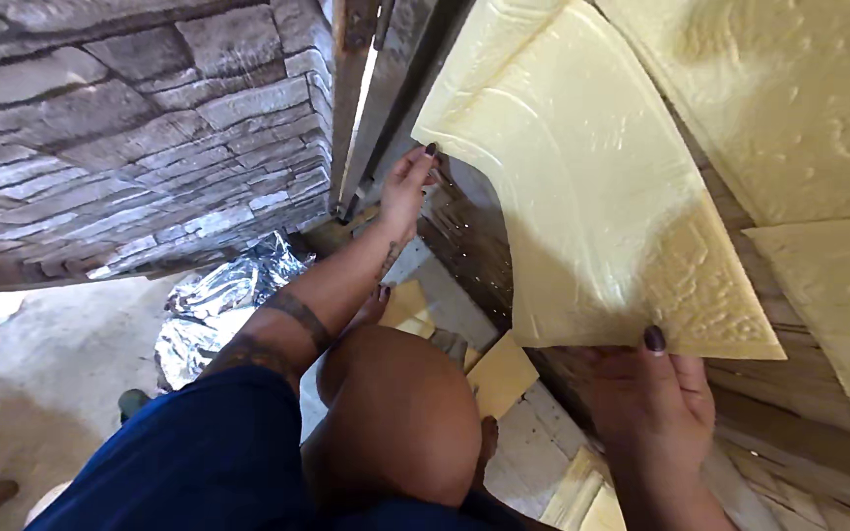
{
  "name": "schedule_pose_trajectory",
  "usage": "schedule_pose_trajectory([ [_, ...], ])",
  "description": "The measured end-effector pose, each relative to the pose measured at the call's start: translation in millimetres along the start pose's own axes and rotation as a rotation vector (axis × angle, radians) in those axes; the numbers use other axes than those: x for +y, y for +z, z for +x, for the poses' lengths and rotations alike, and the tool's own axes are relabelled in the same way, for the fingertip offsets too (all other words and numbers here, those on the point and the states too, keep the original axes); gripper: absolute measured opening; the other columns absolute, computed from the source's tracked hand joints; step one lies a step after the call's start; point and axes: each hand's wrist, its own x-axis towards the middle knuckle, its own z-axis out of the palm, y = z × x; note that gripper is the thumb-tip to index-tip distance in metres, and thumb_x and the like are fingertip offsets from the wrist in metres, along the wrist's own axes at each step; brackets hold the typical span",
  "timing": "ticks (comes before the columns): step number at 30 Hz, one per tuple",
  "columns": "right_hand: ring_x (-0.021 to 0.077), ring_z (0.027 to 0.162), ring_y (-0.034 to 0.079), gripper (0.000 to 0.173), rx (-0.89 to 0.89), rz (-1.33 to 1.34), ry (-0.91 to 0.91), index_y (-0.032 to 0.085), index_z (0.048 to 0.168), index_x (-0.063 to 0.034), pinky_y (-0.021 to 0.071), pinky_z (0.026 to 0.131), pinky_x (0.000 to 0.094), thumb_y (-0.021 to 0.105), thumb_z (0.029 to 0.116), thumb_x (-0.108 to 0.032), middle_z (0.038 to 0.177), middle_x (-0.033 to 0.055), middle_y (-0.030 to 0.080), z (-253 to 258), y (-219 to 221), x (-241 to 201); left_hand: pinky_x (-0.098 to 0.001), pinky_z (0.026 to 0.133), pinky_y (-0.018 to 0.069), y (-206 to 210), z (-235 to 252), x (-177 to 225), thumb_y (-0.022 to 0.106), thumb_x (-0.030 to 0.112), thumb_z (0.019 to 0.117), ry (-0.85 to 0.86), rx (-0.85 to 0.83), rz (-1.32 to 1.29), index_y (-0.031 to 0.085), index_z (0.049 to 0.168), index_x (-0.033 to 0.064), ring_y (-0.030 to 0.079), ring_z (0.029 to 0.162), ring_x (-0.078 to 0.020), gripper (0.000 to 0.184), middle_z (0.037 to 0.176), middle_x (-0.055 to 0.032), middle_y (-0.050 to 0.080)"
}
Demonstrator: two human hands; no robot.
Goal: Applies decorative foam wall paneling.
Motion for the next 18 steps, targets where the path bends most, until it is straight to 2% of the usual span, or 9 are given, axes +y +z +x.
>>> schedule_pose_trajectory([
  [1,0.0153,0.096,0.074,0.019,0.008,0.001,0.008,0.062,0.121,-0.0240,0.0646,0.081,0.0363,0.052,0.1069,-0.032,0.110,-0.0037,0.075,-0.1,0.2,-1.1,-0.0318,0.080,0.0521,1.2,-0.5,2.3,0.051,0.031,0.1071,-0.036,0.015,-0.010,0.060,0.132,0.0059,0.063,0.095,-0.0142,0.037,0.114,-0.0067,0.067],
  [4,0.0159,0.095,0.075,0.018,0.040,0.003,0.020,0.058,0.122,-0.0215,0.0650,0.079,0.0360,0.050,0.1077,-0.028,0.109,-0.0035,0.075,0.0,3.1,-4.6,-0.0384,0.091,0.0515,3.7,0.4,7.1,0.051,0.038,0.1069,-0.184,0.031,-0.070,0.057,0.137,0.0088,0.063,0.106,-0.0172,0.042,0.124,-0.0078,0.065],
  [7,0.0146,0.095,0.075,0.017,0.053,-0.014,0.012,0.058,0.121,-0.0219,0.0648,0.078,0.0346,0.047,0.1086,-0.026,0.108,-0.0043,0.075,0.5,4.2,-6.5,-0.0404,0.094,0.0506,3.0,3.4,4.9,0.051,0.040,0.1066,-0.223,0.003,-0.132,0.056,0.138,0.0100,0.063,0.111,-0.0181,0.044,0.130,-0.0071,0.064],
  [11,0.0166,0.095,0.075,0.018,0.054,0.010,0.019,0.058,0.122,-0.0209,0.0655,0.077,0.0369,0.052,0.1067,-0.030,0.108,-0.0027,0.076,1.6,5.0,-7.8,-0.0302,0.082,0.0506,3.0,3.7,0.4,0.049,0.033,0.1082,-0.201,-0.025,-0.195,0.056,0.133,0.0085,0.062,0.096,-0.0117,0.036,0.120,-0.0043,0.064],
  [18,0.0167,0.096,0.075,0.018,0.050,-0.006,0.022,0.058,0.122,-0.0209,0.0653,0.078,0.0369,0.047,0.1086,-0.027,0.109,-0.0021,0.075,1.1,2.1,-7.7,-0.0296,0.080,0.0528,1.8,4.4,2.5,0.054,0.028,0.1067,-0.161,-0.030,-0.280,0.054,0.113,0.0117,0.062,0.089,-0.0106,0.017,0.104,-0.0019,0.063],
])
